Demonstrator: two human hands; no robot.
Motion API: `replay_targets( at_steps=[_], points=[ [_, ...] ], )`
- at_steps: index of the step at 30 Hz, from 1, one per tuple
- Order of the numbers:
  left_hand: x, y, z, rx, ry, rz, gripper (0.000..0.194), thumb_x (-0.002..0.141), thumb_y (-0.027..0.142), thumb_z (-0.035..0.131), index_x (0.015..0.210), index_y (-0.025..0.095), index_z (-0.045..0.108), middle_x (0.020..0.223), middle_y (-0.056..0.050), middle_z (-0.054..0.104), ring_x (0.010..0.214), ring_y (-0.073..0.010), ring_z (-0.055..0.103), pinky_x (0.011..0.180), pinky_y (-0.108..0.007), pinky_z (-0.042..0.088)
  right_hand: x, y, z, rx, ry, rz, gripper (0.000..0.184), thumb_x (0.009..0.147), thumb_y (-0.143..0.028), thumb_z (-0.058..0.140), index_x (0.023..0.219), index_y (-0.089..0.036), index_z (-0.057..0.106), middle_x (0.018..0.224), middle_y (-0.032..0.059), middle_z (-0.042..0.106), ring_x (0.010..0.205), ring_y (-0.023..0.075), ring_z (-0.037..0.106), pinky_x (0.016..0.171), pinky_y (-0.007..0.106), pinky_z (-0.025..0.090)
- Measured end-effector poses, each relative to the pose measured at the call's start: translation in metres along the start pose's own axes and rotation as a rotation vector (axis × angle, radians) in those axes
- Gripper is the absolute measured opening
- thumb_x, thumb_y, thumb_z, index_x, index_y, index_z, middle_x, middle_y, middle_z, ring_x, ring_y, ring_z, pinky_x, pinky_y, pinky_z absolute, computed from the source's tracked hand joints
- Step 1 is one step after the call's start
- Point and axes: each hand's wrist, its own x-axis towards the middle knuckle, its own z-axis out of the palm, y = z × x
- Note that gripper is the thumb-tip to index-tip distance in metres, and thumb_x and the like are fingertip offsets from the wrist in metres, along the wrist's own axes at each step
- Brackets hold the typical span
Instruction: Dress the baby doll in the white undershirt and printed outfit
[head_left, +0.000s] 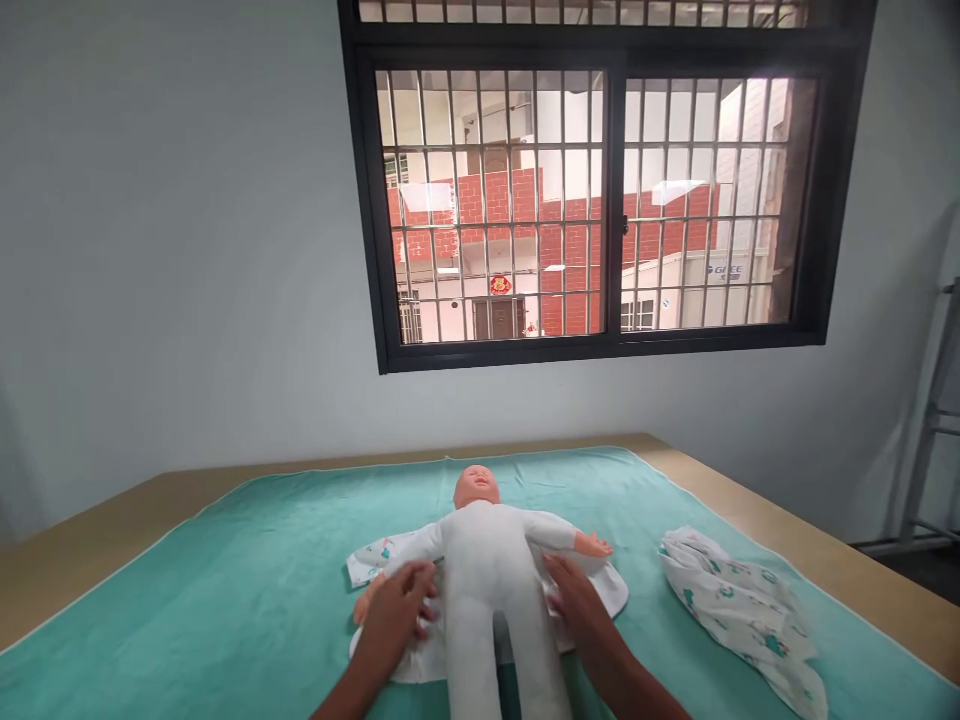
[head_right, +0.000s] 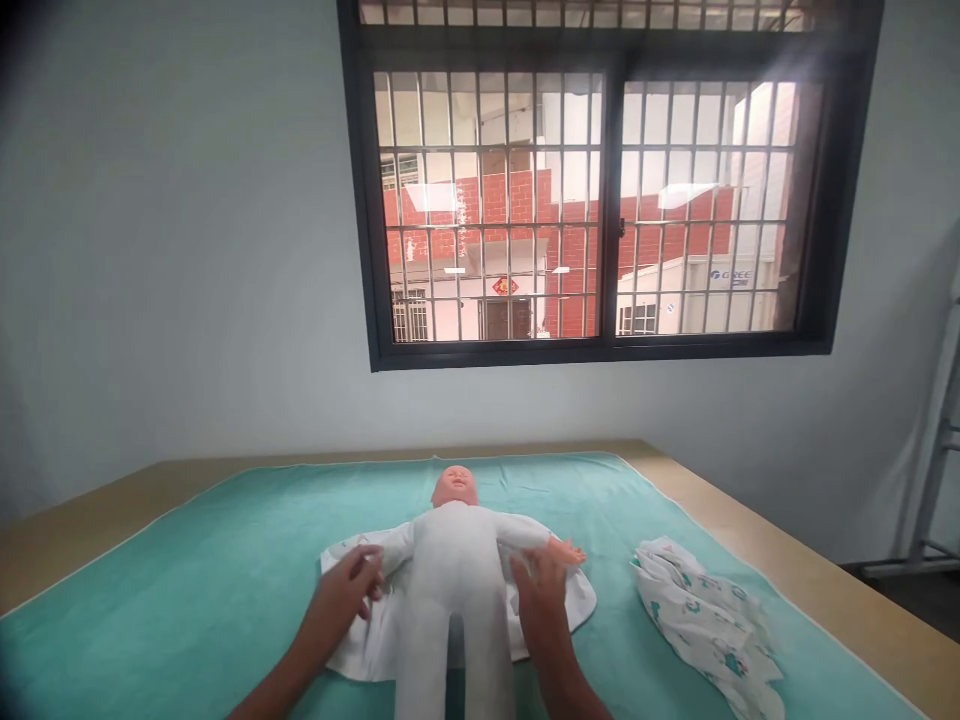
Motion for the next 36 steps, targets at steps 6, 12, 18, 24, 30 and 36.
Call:
replay_targets(
  at_steps=[6, 12, 18, 24, 30, 36],
  points=[
    [0.051, -0.020, -0.061, 0.095, 0.257, 0.219, 0.031, 0.075, 0.046, 0.055, 0.087, 0.019, 0.065, 0.084, -0.005, 0.070, 0.083, -0.0236, 0.064, 0.079, -0.032, 0.047, 0.005, -0.044, 0.049, -0.581, -0.123, -0.442, 0.035, 0.081, -0.035, 0.052, 0.115, -0.026, 0.052, 0.132, 0.0104, 0.048, 0.126, 0.0281, 0.042, 0.105, 0.044, 0.037],
    [0.051, -0.047, -0.065, 0.110, 0.161, 0.280, 0.025, 0.076, 0.040, 0.054, 0.082, 0.021, 0.069, 0.090, -0.006, 0.072, 0.091, -0.0259, 0.063, 0.088, -0.036, 0.045, 0.043, -0.061, 0.145, -1.190, -0.862, -0.730, 0.049, 0.078, -0.045, 0.065, 0.122, -0.024, 0.057, 0.128, 0.0123, 0.056, 0.119, 0.0338, 0.049, 0.097, 0.050, 0.039],
    [0.053, -0.049, -0.068, -0.031, 0.118, 0.213, 0.033, 0.075, 0.046, 0.054, 0.086, 0.018, 0.067, 0.082, -0.007, 0.070, 0.081, -0.0240, 0.064, 0.079, -0.036, 0.049, 0.070, -0.040, 0.190, -1.377, -0.909, -0.820, 0.042, 0.081, -0.053, 0.061, 0.109, -0.022, 0.065, 0.103, 0.0098, 0.068, 0.098, 0.0289, 0.061, 0.085, 0.041, 0.044],
    [0.060, -0.041, -0.070, -0.250, 0.067, 0.085, 0.047, 0.064, 0.058, 0.065, 0.083, 0.015, 0.066, 0.074, -0.006, 0.069, 0.074, -0.0236, 0.065, 0.069, -0.034, 0.052, 0.064, -0.069, 0.160, -1.162, -0.845, -0.787, 0.035, 0.085, -0.056, 0.054, 0.095, -0.024, 0.066, 0.092, 0.0050, 0.067, 0.084, 0.0237, 0.061, 0.074, 0.035, 0.044],
    [0.047, -0.026, -0.052, -0.114, 0.091, 0.145, 0.015, 0.062, 0.034, 0.072, 0.069, 0.022, 0.067, 0.075, -0.004, 0.068, 0.089, -0.0269, 0.061, 0.079, -0.035, 0.049, 0.061, -0.084, 0.137, -0.952, -0.749, -0.695, 0.032, 0.093, -0.049, 0.044, 0.116, -0.033, 0.059, 0.102, 0.0036, 0.063, 0.092, 0.0223, 0.057, 0.075, 0.034, 0.042],
    [0.038, -0.013, -0.043, 0.114, 0.046, 0.361, 0.007, 0.071, 0.025, 0.060, 0.068, 0.023, 0.066, 0.084, -0.005, 0.068, 0.093, -0.0246, 0.058, 0.090, -0.033, 0.042, 0.064, -0.083, 0.135, -0.901, -0.784, -0.651, 0.039, 0.093, -0.051, 0.041, 0.129, -0.041, 0.052, 0.106, 0.0039, 0.062, 0.096, 0.0229, 0.056, 0.078, 0.034, 0.042]
  ],
)
